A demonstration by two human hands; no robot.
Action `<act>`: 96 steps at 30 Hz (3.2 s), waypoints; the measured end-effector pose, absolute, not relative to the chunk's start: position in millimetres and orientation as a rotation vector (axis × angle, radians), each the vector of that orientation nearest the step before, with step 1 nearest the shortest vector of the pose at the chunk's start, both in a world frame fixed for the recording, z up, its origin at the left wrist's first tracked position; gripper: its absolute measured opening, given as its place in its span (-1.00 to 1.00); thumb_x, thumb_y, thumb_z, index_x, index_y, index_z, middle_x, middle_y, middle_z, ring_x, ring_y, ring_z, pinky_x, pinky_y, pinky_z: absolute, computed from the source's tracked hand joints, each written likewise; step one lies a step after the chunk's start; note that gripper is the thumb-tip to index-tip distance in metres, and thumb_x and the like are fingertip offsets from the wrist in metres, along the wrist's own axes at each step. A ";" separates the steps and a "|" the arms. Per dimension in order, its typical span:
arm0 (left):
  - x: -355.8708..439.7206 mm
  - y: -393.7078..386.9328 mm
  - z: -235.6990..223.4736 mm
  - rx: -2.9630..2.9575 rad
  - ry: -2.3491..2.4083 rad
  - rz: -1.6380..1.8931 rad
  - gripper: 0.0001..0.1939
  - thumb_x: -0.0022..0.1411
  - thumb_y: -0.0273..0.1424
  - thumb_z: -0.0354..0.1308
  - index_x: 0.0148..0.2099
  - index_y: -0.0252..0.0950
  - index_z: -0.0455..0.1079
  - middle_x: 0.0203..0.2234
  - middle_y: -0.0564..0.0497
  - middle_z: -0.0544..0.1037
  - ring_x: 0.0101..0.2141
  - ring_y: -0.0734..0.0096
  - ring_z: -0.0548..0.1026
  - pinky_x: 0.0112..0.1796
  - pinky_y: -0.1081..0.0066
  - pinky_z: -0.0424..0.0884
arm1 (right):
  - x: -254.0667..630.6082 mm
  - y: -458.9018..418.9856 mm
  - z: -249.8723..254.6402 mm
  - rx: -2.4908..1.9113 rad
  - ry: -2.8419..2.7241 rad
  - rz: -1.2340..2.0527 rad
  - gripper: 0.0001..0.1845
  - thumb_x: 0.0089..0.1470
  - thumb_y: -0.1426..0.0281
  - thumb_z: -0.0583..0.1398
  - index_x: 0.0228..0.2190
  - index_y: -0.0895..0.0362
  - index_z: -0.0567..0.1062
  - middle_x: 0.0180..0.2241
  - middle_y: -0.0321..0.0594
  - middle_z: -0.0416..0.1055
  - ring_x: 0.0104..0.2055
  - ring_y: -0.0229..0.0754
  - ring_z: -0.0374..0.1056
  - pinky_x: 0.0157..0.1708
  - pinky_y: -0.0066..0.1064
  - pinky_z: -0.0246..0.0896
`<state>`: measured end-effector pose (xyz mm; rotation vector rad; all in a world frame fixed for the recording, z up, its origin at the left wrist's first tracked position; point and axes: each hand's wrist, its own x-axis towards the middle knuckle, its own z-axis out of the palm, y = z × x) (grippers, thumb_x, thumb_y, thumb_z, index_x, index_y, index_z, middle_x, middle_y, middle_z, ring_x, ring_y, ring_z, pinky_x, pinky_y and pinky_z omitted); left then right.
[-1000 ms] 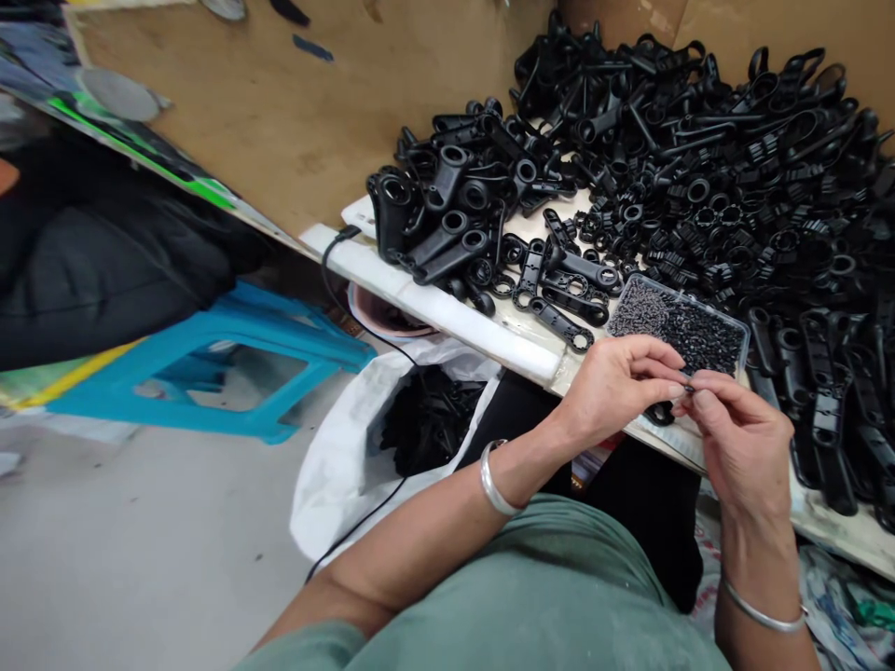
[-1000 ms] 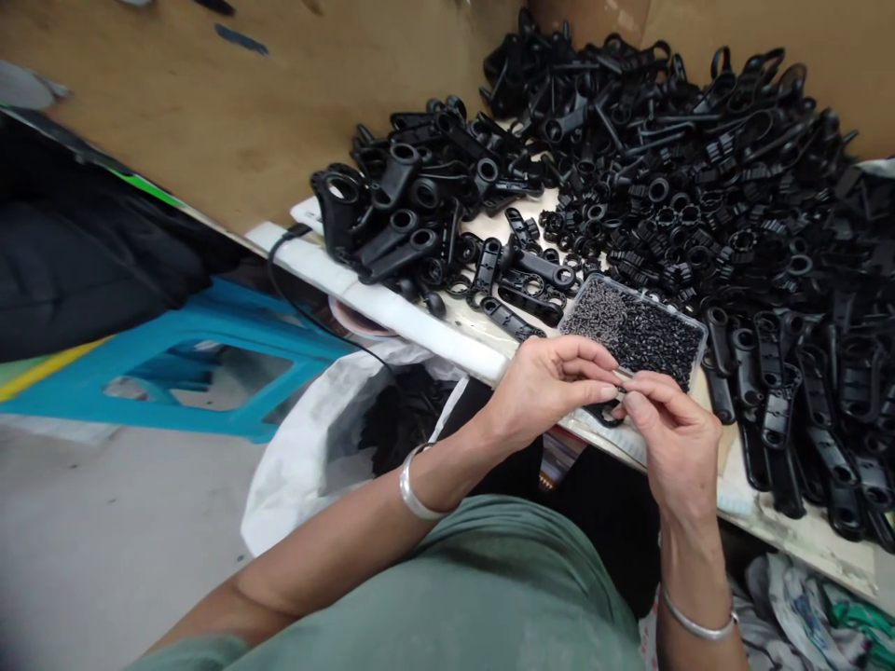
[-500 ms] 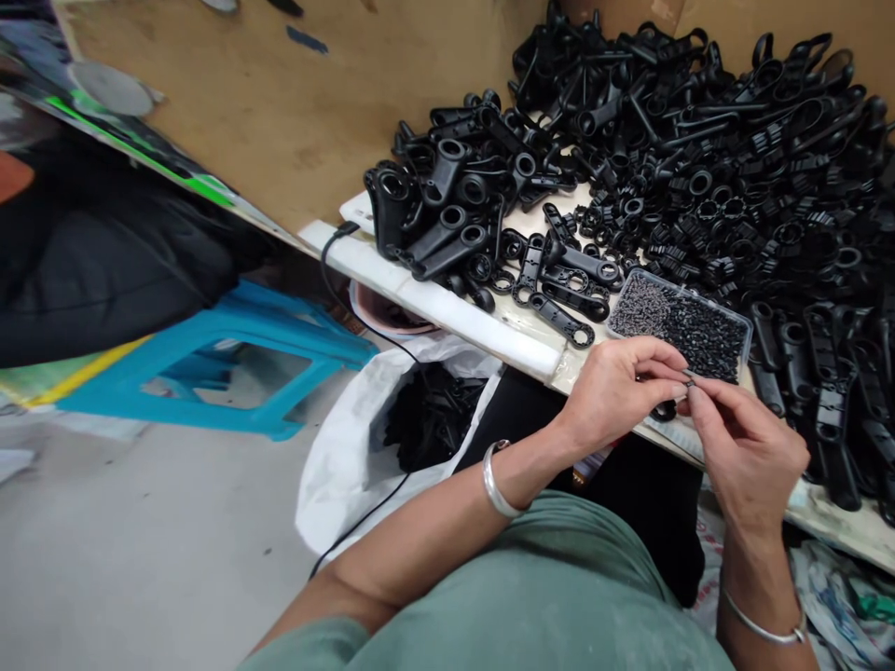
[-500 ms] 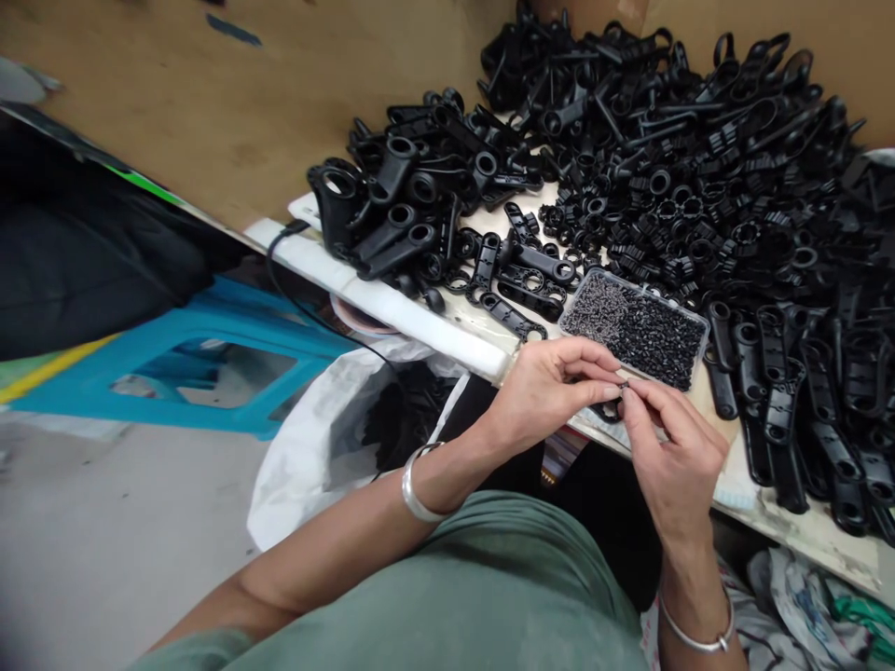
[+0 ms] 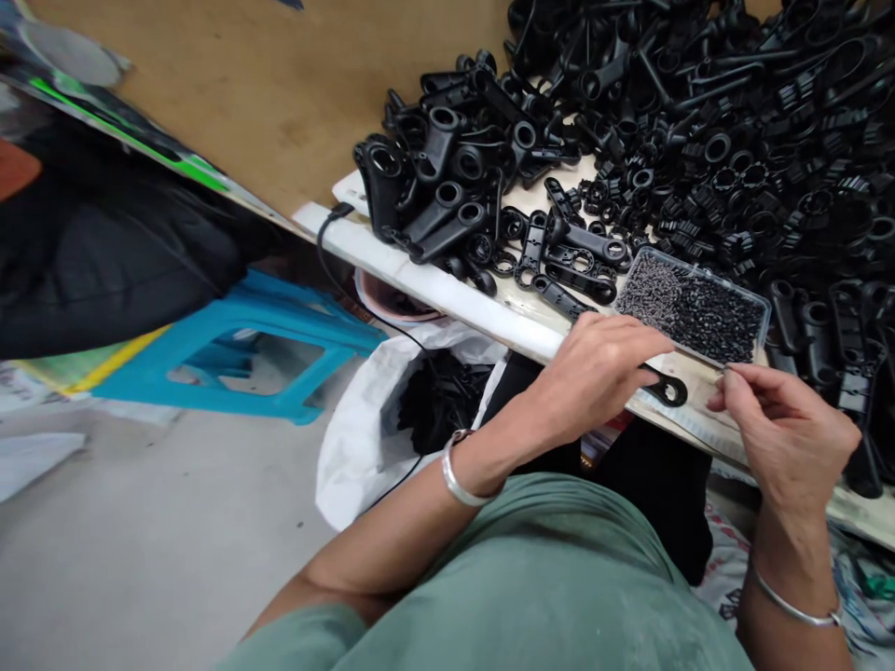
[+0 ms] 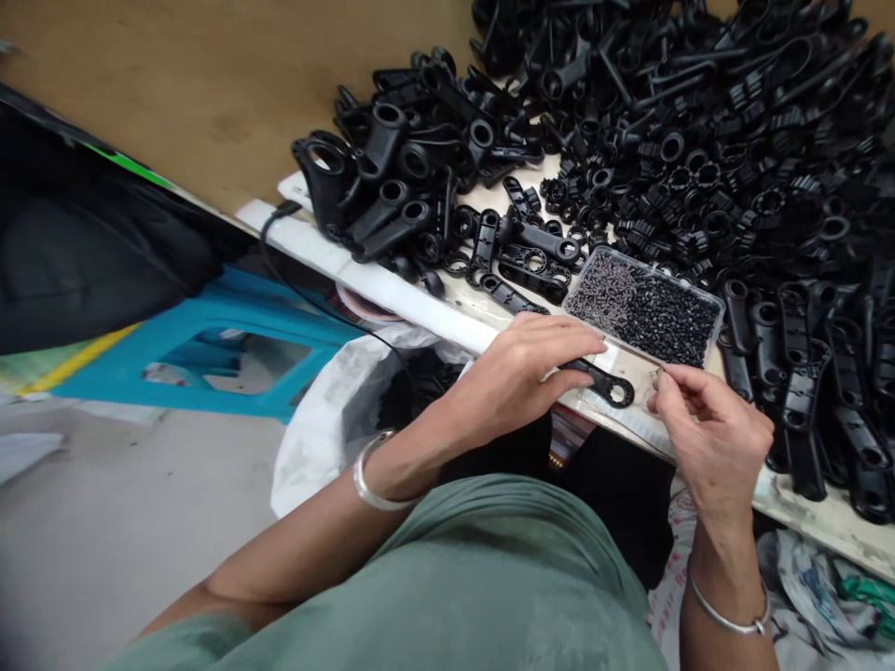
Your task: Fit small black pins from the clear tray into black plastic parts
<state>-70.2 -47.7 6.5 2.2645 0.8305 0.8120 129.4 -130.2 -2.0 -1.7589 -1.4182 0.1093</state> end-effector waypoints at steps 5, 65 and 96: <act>-77.1 -49.3 -3.3 2.639 0.872 0.491 -0.85 0.36 -0.58 0.09 -0.21 -0.30 0.46 -0.20 -0.01 0.63 -0.08 0.26 0.47 -0.10 0.21 0.13 | 139.7 -142.8 -11.6 -1.823 -1.474 0.153 -0.82 0.09 0.26 0.31 -0.34 0.10 0.63 -0.52 -0.30 0.56 -0.54 -0.24 0.47 -0.44 -0.42 0.41; -60.4 -79.9 -21.8 2.400 0.811 0.763 -0.89 0.39 -0.50 0.07 -0.14 -0.33 0.43 -0.24 -0.04 0.64 -0.18 0.35 0.58 -0.15 0.36 0.36 | 125.2 -164.0 -12.5 -1.835 -1.658 0.076 -0.82 0.16 0.32 0.23 -0.42 0.10 0.59 -0.54 -0.31 0.52 -0.58 -0.27 0.38 -0.46 -0.44 0.33; -51.6 -87.6 -44.7 2.233 0.685 1.131 -0.91 0.36 -0.57 0.09 -0.13 -0.41 0.42 -0.29 -0.07 0.62 -0.22 0.37 0.58 -0.10 0.37 0.54 | 115.1 -151.3 6.1 -2.011 -1.700 0.566 -0.71 0.20 0.21 0.17 -0.35 0.13 0.58 -0.51 -0.26 0.51 -0.54 -0.24 0.39 -0.47 -0.43 0.25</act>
